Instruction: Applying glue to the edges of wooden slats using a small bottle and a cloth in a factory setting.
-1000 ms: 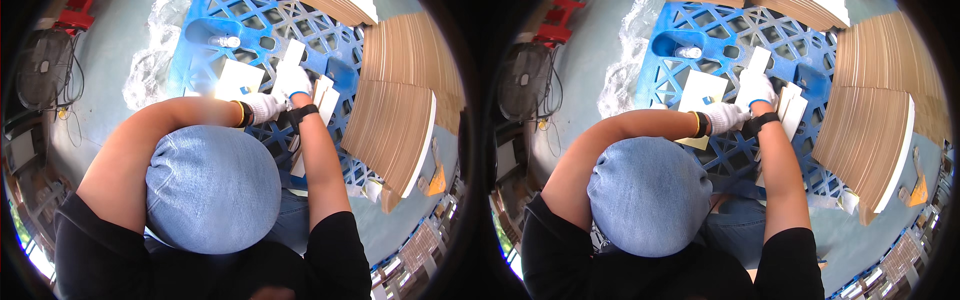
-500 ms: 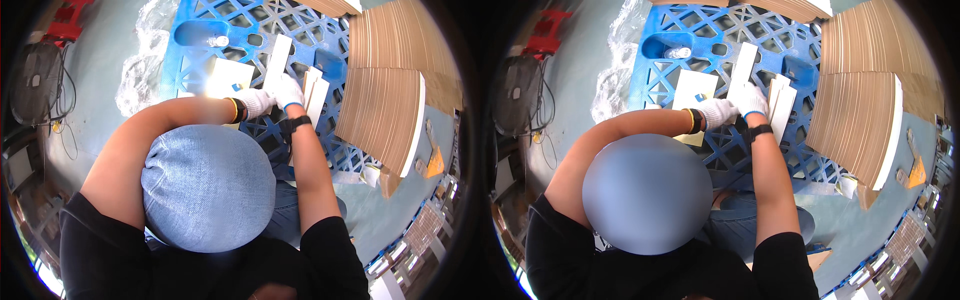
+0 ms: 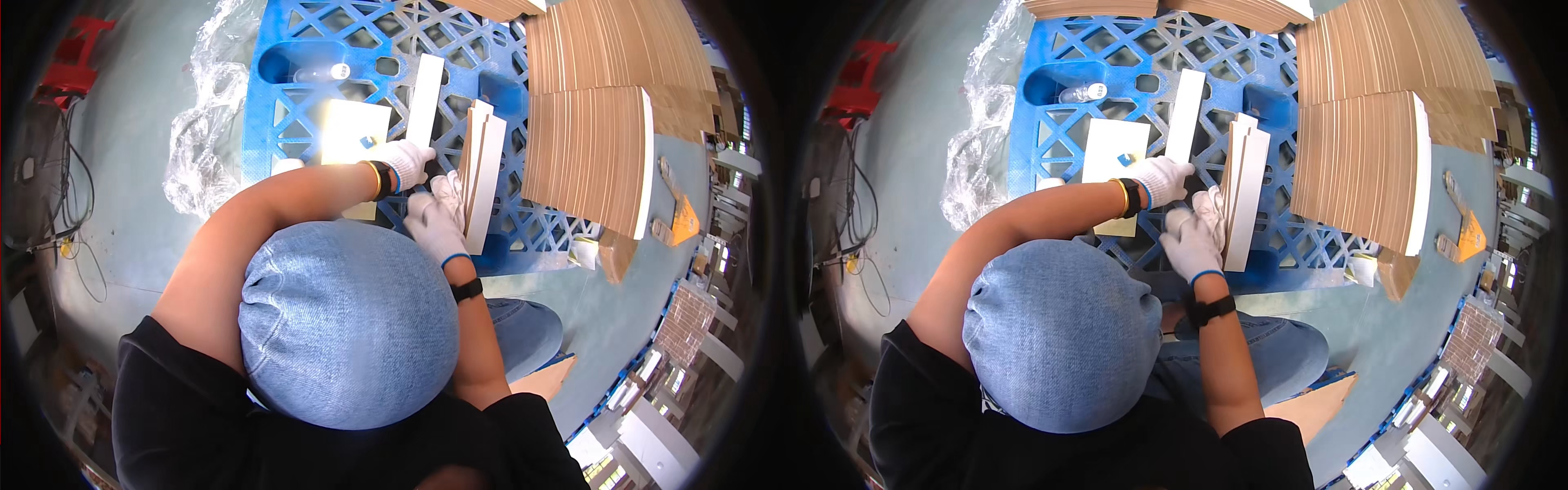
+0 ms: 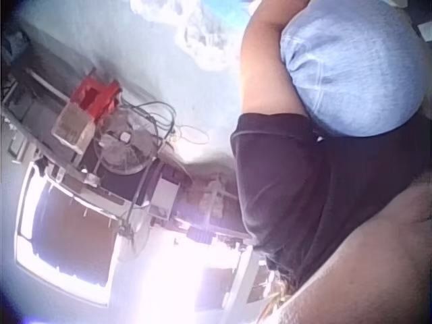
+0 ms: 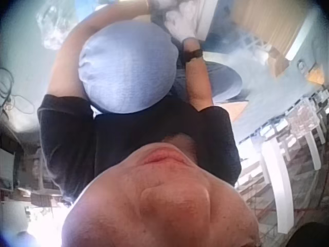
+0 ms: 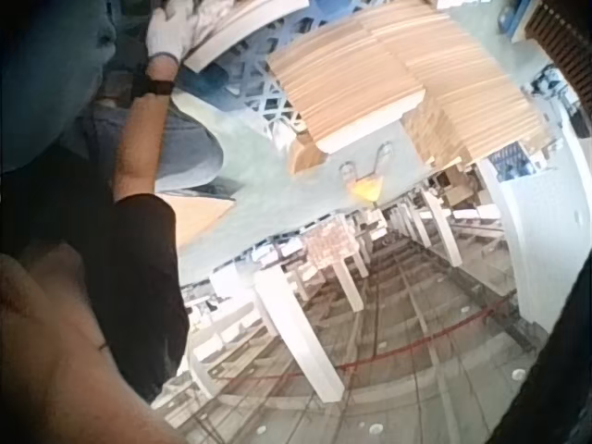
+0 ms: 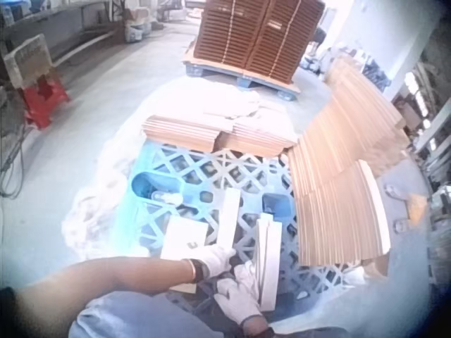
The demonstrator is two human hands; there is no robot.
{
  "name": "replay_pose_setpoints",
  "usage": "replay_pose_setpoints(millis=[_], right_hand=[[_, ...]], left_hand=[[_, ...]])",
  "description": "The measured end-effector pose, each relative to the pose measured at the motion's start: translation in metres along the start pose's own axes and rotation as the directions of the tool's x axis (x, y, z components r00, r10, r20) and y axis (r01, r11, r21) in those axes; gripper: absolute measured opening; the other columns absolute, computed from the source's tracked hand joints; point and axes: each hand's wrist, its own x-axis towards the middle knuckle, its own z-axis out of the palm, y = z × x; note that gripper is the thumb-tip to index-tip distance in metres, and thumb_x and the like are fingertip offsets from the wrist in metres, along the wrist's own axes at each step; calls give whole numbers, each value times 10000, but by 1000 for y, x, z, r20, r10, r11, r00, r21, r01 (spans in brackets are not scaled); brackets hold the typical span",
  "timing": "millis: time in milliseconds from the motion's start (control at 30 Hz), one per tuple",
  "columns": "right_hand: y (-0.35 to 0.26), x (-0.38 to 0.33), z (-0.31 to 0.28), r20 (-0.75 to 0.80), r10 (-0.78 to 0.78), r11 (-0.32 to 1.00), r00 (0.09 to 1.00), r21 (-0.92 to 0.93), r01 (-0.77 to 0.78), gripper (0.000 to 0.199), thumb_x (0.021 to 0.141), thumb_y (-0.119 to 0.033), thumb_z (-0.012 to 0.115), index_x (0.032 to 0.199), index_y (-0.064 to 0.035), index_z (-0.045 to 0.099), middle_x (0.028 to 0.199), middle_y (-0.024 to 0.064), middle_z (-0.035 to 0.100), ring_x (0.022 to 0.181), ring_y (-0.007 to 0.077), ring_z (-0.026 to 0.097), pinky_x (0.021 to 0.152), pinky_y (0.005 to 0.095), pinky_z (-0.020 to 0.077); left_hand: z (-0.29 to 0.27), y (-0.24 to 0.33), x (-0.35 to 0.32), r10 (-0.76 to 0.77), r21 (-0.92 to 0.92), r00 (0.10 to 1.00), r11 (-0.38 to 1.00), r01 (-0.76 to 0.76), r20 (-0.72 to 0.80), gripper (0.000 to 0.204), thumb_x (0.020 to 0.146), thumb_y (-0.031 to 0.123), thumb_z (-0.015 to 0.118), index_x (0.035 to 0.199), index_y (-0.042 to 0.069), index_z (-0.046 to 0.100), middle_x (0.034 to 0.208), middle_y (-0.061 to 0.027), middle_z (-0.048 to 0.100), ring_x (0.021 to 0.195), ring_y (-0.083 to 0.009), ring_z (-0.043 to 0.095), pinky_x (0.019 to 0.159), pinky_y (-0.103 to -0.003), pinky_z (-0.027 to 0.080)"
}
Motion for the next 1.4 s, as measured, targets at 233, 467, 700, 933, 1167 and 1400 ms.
replay_pose_setpoints(millis=[233,467,700,933,1167,1400], right_hand=[[15,-33,-43,-14,-59,940,998,337,60,460,992,-469,603,1075,-51,777,1150,196,726,927,303,721,889,400,545],[15,22,-51,-94,6,-123,996,988,94,549,1021,-366,659,1390,18,525,1088,123,689,945,211,689,821,325,575],[10,23,-73,-34,-51,-202,998,979,23,371,966,-207,727,1226,16,587,947,124,694,741,193,700,647,322,614],[86,23,-84,-491,402,908,773,321,-268,714,753,-437,840,1228,36,593,1129,293,713,1043,416,715,910,481,562],[79,60,-48,-386,444,896,809,204,-395,965,726,-574,828,1392,34,485,1399,299,578,1258,433,604,1054,485,500],[50,74,-79,-380,429,903,820,160,-398,1230,711,-552,835,1640,-91,172,1566,273,416,1415,427,467,1144,487,428]], left_hand=[[-21,3,-17,92,-382,963,905,-186,-252,455,907,332,723,1292,138,576,888,-172,714,807,-333,712,717,-429,558],[-60,19,-50,199,-970,971,177,-167,-131,407,952,142,718,1316,164,538,875,19,632,762,-70,584,608,-254,459],[-57,43,-104,530,-587,848,695,-415,29,628,903,332,779,1461,220,514,1118,-158,674,1058,-307,690,913,-383,548],[-33,33,-119,370,-197,847,928,-316,382,746,887,485,677,1558,280,422,1284,-238,616,1162,-442,634,993,-484,510],[-30,22,-124,412,-287,849,901,-326,330,712,856,436,668,1500,182,502,1193,-212,669,1098,-383,666,940,-452,526],[-29,15,-125,385,-281,841,914,-292,381,516,848,436,672,1257,120,655,1113,-190,710,1034,-354,704,891,-445,548]])
